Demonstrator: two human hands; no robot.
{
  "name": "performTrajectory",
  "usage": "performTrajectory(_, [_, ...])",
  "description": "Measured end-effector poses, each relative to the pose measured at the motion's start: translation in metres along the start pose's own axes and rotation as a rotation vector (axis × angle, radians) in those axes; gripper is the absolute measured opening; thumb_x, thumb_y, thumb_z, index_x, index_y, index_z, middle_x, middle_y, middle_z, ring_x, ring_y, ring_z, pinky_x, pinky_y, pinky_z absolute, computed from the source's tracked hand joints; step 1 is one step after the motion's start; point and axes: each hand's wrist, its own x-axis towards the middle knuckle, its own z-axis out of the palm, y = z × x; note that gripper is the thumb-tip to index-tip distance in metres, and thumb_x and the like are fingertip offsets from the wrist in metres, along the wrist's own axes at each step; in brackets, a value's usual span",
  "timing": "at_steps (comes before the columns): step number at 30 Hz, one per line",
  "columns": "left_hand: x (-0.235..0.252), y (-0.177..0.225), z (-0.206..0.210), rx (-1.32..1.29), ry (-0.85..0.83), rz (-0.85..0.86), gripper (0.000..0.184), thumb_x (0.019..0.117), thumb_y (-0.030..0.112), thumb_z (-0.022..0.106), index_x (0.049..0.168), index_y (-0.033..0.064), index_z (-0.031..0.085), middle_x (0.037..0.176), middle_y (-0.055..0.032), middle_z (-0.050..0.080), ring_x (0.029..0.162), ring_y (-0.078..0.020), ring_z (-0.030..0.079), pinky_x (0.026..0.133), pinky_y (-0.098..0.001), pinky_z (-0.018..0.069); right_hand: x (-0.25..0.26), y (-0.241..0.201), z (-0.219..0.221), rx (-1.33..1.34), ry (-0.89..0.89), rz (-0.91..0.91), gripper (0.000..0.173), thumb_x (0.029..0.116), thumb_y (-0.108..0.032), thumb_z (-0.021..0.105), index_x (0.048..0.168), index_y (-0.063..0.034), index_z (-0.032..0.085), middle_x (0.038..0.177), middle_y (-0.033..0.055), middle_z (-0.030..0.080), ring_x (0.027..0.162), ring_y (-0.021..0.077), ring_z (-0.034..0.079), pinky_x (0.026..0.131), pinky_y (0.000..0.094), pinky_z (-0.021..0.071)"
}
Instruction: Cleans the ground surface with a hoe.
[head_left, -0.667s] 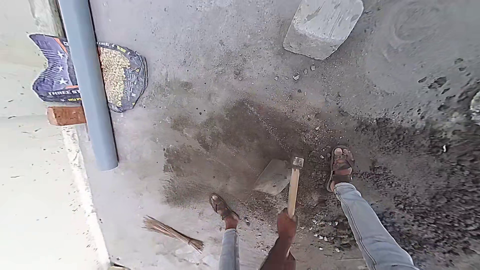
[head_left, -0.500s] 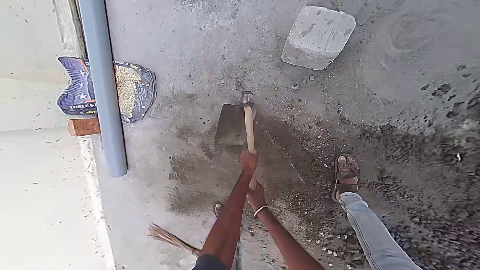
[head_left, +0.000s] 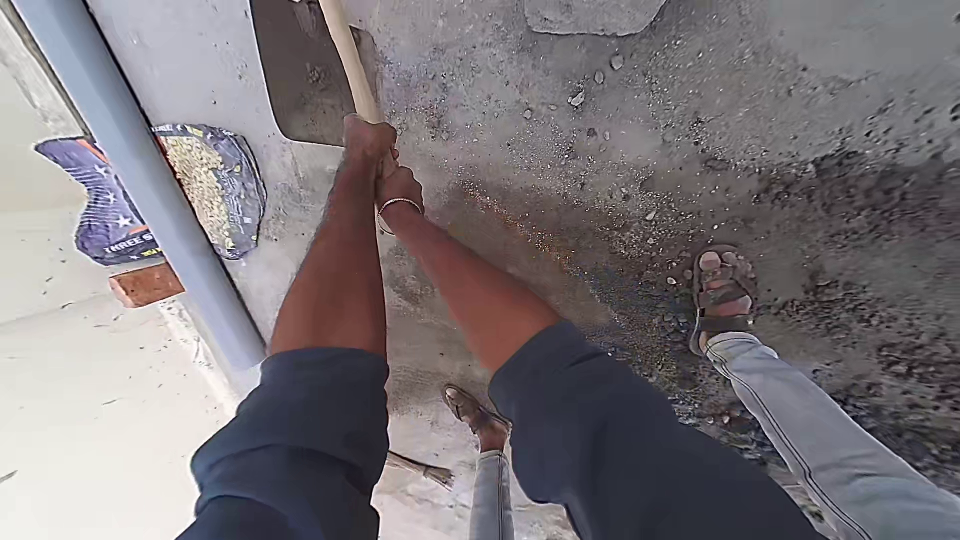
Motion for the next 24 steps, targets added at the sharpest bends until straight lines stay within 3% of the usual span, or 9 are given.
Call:
performTrajectory(4, [-0.043, -0.013, 0.023, -0.052, -0.096, -0.034, 0.046, 0.0921, 0.012, 0.065, 0.131, 0.0027, 0.044, 0.081, -0.007, 0.058, 0.055, -0.0136, 0.059, 0.053, -0.0313, 0.0558, -0.031, 0.033, -0.007, -0.012, 0.071, 0.099, 0.037, 0.1088, -0.037, 0.049, 0.121, -0.0055, 0.065, 0.118, 0.0193, 0.071, 0.111, 0.0359, 0.069, 0.087, 0.0574, 0.0568])
performTrajectory(8, [-0.101, -0.029, 0.052, -0.085, -0.169, -0.068, 0.053, 0.0932, 0.014, 0.068, 0.137, 0.0001, 0.042, 0.087, -0.0137, 0.06, 0.058, -0.0187, 0.061, 0.057, -0.0355, 0.057, -0.075, 0.077, -0.026, -0.063, 0.117, 0.138, 0.035, 0.1096, -0.03, 0.05, 0.129, -0.0024, 0.061, 0.119, 0.0247, 0.069, 0.112, 0.0414, 0.068, 0.088, 0.0603, 0.0558])
performTrajectory(11, [-0.158, -0.041, 0.075, 0.012, -0.243, -0.021, 0.055, 0.0954, 0.019, 0.069, 0.14, -0.0006, 0.044, 0.102, -0.022, 0.063, 0.07, -0.0281, 0.066, 0.066, -0.0452, 0.0589, -0.106, 0.116, -0.045, -0.038, 0.163, 0.187, 0.035, 0.1072, -0.027, 0.056, 0.132, -0.0022, 0.062, 0.122, 0.0244, 0.069, 0.116, 0.04, 0.066, 0.096, 0.0573, 0.0539])
performTrajectory(13, [-0.206, -0.058, 0.094, 0.055, -0.288, 0.022, 0.052, 0.096, 0.022, 0.067, 0.138, -0.0008, 0.048, 0.102, -0.0277, 0.065, 0.075, -0.0379, 0.066, 0.067, -0.0547, 0.0565, -0.127, 0.151, -0.055, -0.001, 0.211, 0.212, 0.032, 0.1052, -0.025, 0.06, 0.128, -0.0028, 0.064, 0.118, 0.0225, 0.071, 0.113, 0.0367, 0.069, 0.096, 0.0539, 0.0551])
performTrajectory(15, [-0.253, -0.062, 0.112, 0.134, -0.344, 0.04, 0.054, 0.097, 0.019, 0.067, 0.142, -0.0015, 0.045, 0.11, -0.0317, 0.065, 0.092, -0.0457, 0.068, 0.079, -0.0608, 0.0551, -0.146, 0.194, -0.063, 0.036, 0.285, 0.198, 0.029, 0.1041, -0.022, 0.061, 0.125, -0.0022, 0.066, 0.115, 0.0217, 0.072, 0.109, 0.0354, 0.07, 0.096, 0.0533, 0.0553])
performTrajectory(19, [-0.325, -0.083, 0.171, 0.306, -0.483, 0.055, 0.068, 0.0944, 0.016, 0.068, 0.153, 0.0012, 0.037, 0.125, -0.0256, 0.065, 0.115, -0.038, 0.066, 0.099, -0.0535, 0.0526, -0.197, 0.291, -0.081, 0.132, 0.443, 0.14, 0.03, 0.1047, -0.014, 0.058, 0.125, 0.0066, 0.065, 0.115, 0.0246, 0.071, 0.11, 0.0342, 0.069, 0.1, 0.0498, 0.0527])
performTrajectory(22, [-0.399, -0.102, 0.198, 0.398, -0.671, 0.017, 0.074, 0.0959, 0.015, 0.065, 0.159, 0.0023, 0.028, 0.13, -0.0261, 0.063, 0.12, -0.038, 0.065, 0.101, -0.0521, 0.0519, -0.247, 0.369, -0.093, 0.186, 0.526, 0.179, 0.034, 0.1033, -0.012, 0.059, 0.127, 0.0126, 0.062, 0.119, 0.0281, 0.069, 0.114, 0.0341, 0.067, 0.104, 0.0471, 0.0511])
performTrajectory(24, [-0.45, -0.121, 0.217, 0.399, -0.778, -0.054, 0.072, 0.0986, 0.015, 0.063, 0.16, 0.006, 0.028, 0.131, -0.0256, 0.063, 0.12, -0.0388, 0.064, 0.101, -0.0538, 0.0517, -0.281, 0.404, -0.107, 0.159, 0.541, 0.261, 0.036, 0.1029, -0.012, 0.058, 0.128, 0.0143, 0.06, 0.12, 0.03, 0.068, 0.116, 0.0349, 0.066, 0.105, 0.0464, 0.0505])
